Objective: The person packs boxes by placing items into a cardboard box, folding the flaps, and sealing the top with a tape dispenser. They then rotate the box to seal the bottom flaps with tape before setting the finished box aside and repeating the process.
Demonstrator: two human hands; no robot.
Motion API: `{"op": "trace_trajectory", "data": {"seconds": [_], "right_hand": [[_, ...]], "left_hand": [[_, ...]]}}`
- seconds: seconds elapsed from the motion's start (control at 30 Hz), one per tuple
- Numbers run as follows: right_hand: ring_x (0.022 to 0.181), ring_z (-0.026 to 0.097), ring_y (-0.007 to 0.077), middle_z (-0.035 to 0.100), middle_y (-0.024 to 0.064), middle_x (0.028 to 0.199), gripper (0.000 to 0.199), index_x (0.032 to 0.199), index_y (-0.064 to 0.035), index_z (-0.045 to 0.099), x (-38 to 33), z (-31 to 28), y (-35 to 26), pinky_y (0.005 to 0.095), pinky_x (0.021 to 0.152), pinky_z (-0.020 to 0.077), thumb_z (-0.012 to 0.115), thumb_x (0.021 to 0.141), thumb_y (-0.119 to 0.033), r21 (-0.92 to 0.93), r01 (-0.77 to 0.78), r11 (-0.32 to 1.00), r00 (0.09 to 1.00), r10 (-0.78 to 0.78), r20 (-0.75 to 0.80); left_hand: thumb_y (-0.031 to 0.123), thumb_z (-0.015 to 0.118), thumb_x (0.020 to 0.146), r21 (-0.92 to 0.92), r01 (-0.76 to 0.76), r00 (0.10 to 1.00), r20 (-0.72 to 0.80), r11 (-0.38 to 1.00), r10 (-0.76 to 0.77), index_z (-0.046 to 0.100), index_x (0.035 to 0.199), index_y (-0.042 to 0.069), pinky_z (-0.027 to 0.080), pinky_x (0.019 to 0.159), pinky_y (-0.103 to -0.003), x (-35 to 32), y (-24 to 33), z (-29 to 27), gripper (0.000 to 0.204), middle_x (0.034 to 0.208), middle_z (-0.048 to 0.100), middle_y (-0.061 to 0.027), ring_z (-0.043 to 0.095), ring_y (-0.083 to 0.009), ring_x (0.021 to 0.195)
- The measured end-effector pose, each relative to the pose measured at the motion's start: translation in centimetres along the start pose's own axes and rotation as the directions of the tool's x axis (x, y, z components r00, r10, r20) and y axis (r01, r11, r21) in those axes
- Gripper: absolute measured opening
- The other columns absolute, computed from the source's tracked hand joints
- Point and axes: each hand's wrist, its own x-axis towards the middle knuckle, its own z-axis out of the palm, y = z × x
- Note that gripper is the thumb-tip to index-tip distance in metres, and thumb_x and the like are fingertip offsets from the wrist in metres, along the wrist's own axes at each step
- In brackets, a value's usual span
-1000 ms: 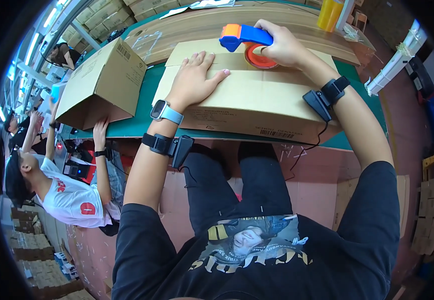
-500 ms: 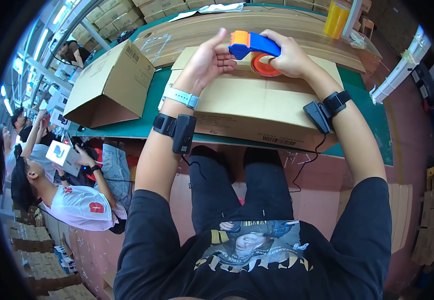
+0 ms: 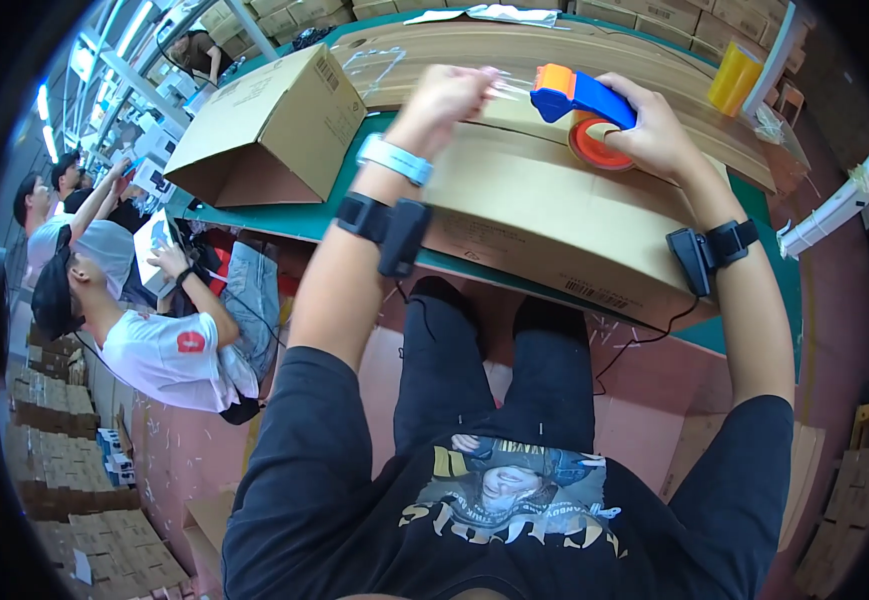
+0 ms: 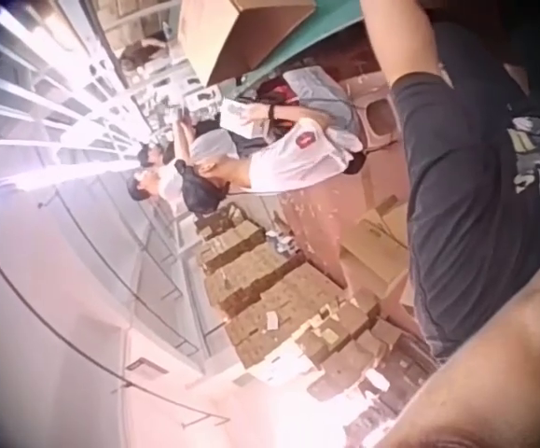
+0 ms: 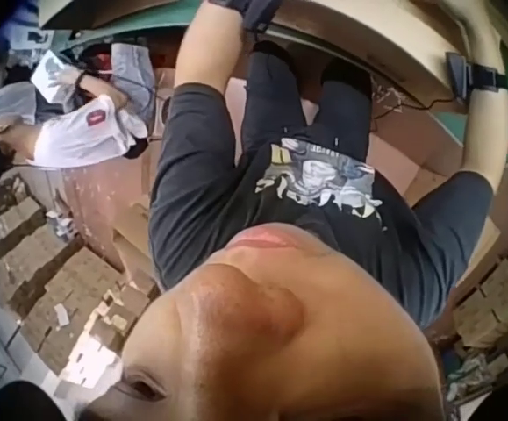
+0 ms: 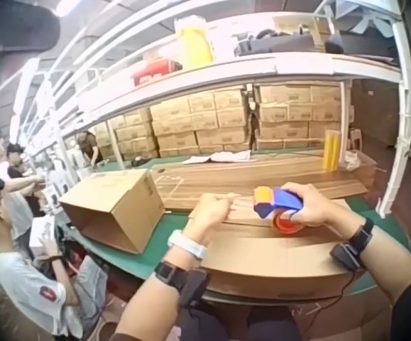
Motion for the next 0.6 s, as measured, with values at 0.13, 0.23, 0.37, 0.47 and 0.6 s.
{"op": "trace_trajectory", "data": {"seconds": [0.13,0.23,0.37,0.47,0.6], "right_hand": [[0.092,0.063,0.0290,0.065,0.0182,0.097,0.055,0.123,-0.0023,0.054,-0.2,0.0,-2.1,0.0346,0.087,0.0475,0.059,0.068,-0.006,-0.073,-0.011,0.997,0.999,0.014,0.035],[0.085,0.063,0.0370,0.065,0.0237,0.091,0.051,0.118,-0.0013,0.055,0.7,0.6,-3.4,0.0372,0.081,0.0489,0.059,0.068,-0.006,-0.229,-0.053,0.972,0.987,0.086,0.137],[0.083,0.062,0.0422,0.064,0.0271,0.088,0.046,0.113,-0.0014,0.057,0.6,2.4,-3.9,0.0398,0.078,0.0494,0.059,0.067,-0.005,-0.279,0.012,0.960,0.989,0.030,0.144],[0.084,0.064,0.0425,0.065,0.0281,0.092,0.050,0.119,-0.0017,0.058,0.9,1.7,-4.1,0.0417,0.079,0.0509,0.061,0.069,-0.009,-0.296,-0.032,0.955,0.982,0.085,0.167],[0.085,0.064,0.0426,0.066,0.0276,0.092,0.050,0.119,-0.0021,0.059,1.8,1.3,-3.8,0.0429,0.079,0.0513,0.062,0.070,-0.011,-0.326,-0.011,0.945,0.986,0.065,0.153]], "left_hand": [[0.022,0.063,0.094,0.039,0.050,0.997,-0.061,0.998,-0.048,0.069,0.083,0.002,0.037,0.055,-0.025,0.4,-1.8,-10.6,0.024,0.065,0.055,0.0036,0.044,-0.0070,0.058],[0.023,0.063,0.095,-0.075,0.128,0.991,-0.031,0.989,-0.131,0.068,0.081,0.002,0.037,0.055,-0.024,-0.2,-4.4,-13.1,0.025,0.065,0.053,0.0039,0.043,-0.0067,0.058],[0.026,0.064,0.095,-0.245,0.180,0.978,-0.059,0.953,-0.200,0.067,0.079,0.003,0.037,0.056,-0.023,-1.4,-8.9,-13.5,0.028,0.067,0.055,0.0029,0.044,-0.0070,0.059],[0.028,0.065,0.095,-0.174,0.176,0.979,-0.071,0.969,-0.191,0.066,0.079,0.003,0.040,0.058,-0.024,-1.6,-9.9,-10.1,0.029,0.069,0.057,0.0019,0.048,-0.0080,0.061],[0.028,0.065,0.095,-0.292,0.201,0.965,-0.104,0.935,-0.240,0.068,0.089,0.001,0.048,0.068,-0.027,-1.8,-11.0,-7.3,0.028,0.084,0.066,-0.0050,0.059,-0.0133,0.073]]}}
